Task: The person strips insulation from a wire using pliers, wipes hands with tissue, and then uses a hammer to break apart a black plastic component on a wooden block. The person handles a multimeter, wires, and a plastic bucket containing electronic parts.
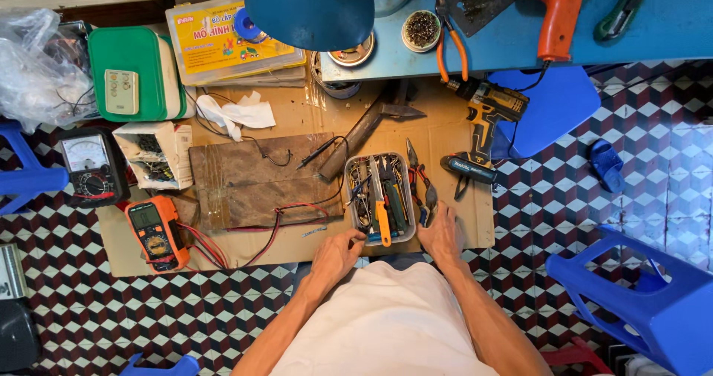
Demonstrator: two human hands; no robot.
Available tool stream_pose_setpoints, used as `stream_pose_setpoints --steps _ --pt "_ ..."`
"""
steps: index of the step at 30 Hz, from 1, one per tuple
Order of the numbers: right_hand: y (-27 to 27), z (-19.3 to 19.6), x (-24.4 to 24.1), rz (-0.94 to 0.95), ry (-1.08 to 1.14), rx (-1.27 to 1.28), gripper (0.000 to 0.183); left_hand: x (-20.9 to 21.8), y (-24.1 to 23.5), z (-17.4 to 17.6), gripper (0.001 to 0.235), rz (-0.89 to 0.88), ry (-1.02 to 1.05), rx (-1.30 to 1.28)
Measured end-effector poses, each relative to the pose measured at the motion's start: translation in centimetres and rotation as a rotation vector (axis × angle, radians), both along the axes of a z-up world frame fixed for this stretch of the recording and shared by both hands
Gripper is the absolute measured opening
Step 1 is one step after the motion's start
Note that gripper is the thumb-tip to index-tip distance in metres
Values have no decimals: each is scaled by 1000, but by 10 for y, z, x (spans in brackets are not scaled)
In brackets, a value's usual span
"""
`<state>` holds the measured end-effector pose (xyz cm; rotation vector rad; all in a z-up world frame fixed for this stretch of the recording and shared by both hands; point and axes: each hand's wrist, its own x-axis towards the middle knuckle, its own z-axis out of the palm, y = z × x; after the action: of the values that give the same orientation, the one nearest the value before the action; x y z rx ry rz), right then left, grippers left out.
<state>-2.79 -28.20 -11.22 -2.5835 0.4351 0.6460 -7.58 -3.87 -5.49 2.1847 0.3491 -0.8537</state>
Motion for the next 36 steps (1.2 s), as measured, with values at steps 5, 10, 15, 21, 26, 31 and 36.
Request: stream_pose_setpoints --steps 5,10,15,21,26,31,36 --pt "-4 14 27 0 -48 87 72 3 2 5 28 26 -12 -29" --pt "13 4 67 203 -194 93 81 -2 0 16 30 44 -53 -60" --pt "13 -8 78 215 -123 69 83 -13 -3 26 30 115 -92 -106" --pt "17 -16 78 214 -137 -37 76 -24 9 28 30 168 -125 -84" --pt "13 -24 66 217 -202 -31 84 -30 15 26 31 191 -106 -71" --pt "12 -36 67 250 -195 -57 73 -26 7 32 26 119 -376 -37" --pt "-20 -17 59 -54 184 203 48 6 -32 7 30 -167 -599 -74"
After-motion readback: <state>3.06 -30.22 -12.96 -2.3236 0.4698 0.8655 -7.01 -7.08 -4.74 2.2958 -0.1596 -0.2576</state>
